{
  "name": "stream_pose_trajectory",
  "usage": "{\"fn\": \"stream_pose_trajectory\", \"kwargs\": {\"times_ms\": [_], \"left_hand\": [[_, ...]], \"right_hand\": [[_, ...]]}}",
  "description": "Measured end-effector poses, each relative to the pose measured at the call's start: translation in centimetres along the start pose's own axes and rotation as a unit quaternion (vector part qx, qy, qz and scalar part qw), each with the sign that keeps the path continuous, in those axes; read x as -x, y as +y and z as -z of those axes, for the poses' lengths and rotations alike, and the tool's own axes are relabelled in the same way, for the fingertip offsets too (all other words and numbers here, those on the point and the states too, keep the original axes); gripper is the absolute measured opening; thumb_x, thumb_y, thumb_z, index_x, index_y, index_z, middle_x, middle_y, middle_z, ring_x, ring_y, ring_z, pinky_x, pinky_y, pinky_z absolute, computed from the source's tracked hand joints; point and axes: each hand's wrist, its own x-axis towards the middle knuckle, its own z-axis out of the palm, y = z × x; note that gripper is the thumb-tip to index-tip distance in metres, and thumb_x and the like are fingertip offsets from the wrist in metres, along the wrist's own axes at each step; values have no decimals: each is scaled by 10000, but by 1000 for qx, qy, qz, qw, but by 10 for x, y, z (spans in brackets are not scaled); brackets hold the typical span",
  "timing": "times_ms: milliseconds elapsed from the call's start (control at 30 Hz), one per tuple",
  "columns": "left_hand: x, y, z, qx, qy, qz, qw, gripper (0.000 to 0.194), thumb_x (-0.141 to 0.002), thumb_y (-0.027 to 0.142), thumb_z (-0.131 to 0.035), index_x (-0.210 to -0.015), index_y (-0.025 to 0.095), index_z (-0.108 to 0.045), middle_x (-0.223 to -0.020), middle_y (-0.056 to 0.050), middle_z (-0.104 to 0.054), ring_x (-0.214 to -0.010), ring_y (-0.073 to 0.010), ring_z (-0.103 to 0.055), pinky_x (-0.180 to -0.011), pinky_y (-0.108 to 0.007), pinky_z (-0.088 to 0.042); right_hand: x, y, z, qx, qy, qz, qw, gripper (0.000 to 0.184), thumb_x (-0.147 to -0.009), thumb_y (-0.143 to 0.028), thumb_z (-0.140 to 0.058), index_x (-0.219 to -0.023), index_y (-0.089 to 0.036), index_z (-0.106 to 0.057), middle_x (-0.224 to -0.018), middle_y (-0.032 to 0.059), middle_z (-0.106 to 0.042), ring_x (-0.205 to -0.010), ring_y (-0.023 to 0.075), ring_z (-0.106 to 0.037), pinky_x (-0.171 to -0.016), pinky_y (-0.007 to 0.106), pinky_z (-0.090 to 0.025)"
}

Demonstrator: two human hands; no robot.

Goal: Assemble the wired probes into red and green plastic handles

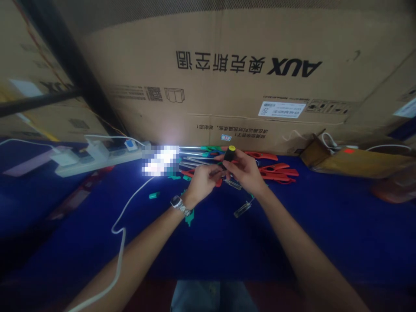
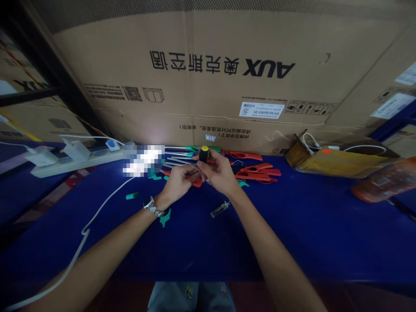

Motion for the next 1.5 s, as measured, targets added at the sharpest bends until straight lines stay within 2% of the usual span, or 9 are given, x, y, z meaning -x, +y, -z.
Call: {"fn": "stream_pose_trajectory", "kwargs": {"times_ms": [133, 300, 433, 633, 767, 1033, 1133, 1300, 1500], "left_hand": [[-1, 0, 3, 19, -36, -9, 999, 191, -929, 276, -590, -865, 171, -735, -827, -57, -763, -767, -186, -707, -753, -298, -534], [-6, 1, -3, 23, 69, 11, 997, 180, -737, 234, -796, -873, 174, -695, -853, -51, -759, -788, -195, -706, -771, -303, -550], [-6, 0, -6, 11, 91, 27, 995, 103, -770, 202, -744, -708, 173, -668, -718, -18, -721, -682, -180, -672, -683, -292, -535], [-1, -2, 1, 16, 32, 16, 999, 220, -872, 289, -666, -700, 166, -725, -681, -15, -725, -627, -165, -653, -633, -274, -508], [-1, -3, 7, 12, -56, -14, 998, 289, -949, 318, -586, -788, 164, -771, -786, -38, -764, -709, -162, -685, -716, -270, -521], [-6, -5, 13, -59, -18, -49, 997, 194, -852, 317, -725, -976, 170, -741, -947, -69, -770, -864, -209, -708, -824, -332, -547], [-6, -7, 32, -210, -86, -112, 968, 387, -751, 318, -831, -1110, 217, -727, -1204, -100, -711, -1154, -296, -621, -999, -468, -476], [-5, -12, 49, -318, -180, -88, 927, 371, -769, 349, -833, -1111, 240, -739, -1207, -81, -714, -1157, -322, -600, -975, -504, -438], [-7, -16, 40, -309, -181, -131, 925, 235, -854, 339, -759, -1063, 234, -745, -1099, -57, -740, -1069, -272, -641, -922, -424, -444]], "right_hand": [[-1, 0, 8, -1, -6, -11, 1000, 401, -750, -526, -785, -947, -213, -632, -917, 48, -736, -521, 129, -575, -515, 315, -518], [-8, 20, 2, 78, 132, 31, 988, 445, -678, -457, -851, -758, -245, -468, -689, -32, -589, -580, 145, -574, -513, 277, -482], [-9, 24, -10, 146, 173, 43, 973, 451, -691, -441, -836, -737, -246, -432, -663, -50, -535, -605, 143, -552, -560, 278, -485], [-2, 6, -6, 65, 32, 5, 997, 393, -772, -487, -766, -1020, -214, -632, -1008, 53, -709, -582, 129, -577, -526, 294, -505], [-2, -1, 6, -18, -73, -14, 997, 367, -778, -509, -756, -975, -213, -662, -1046, 54, -726, -480, 89, -519, -438, 278, -475], [-6, 14, 1, 27, 58, -6, 998, 490, -681, -473, -858, -795, -245, -439, -653, -61, -586, -464, 115, -560, -400, 241, -441], [-6, 15, -2, 12, 55, -11, 998, 516, -696, -486, -846, -809, -262, -394, -619, -82, -552, -407, 115, -536, -357, 240, -403], [-8, 16, -3, 9, 71, 6, 997, 464, -721, -473, -831, -922, -252, -476, -817, -37, -620, -416, 80, -526, -361, 235, -406], [-5, 6, 3, -30, 21, -13, 999, 484, -796, -541, -744, -1134, -240, -574, -1065, 44, -710, -476, 78, -546, -407, 246, -467]]}}
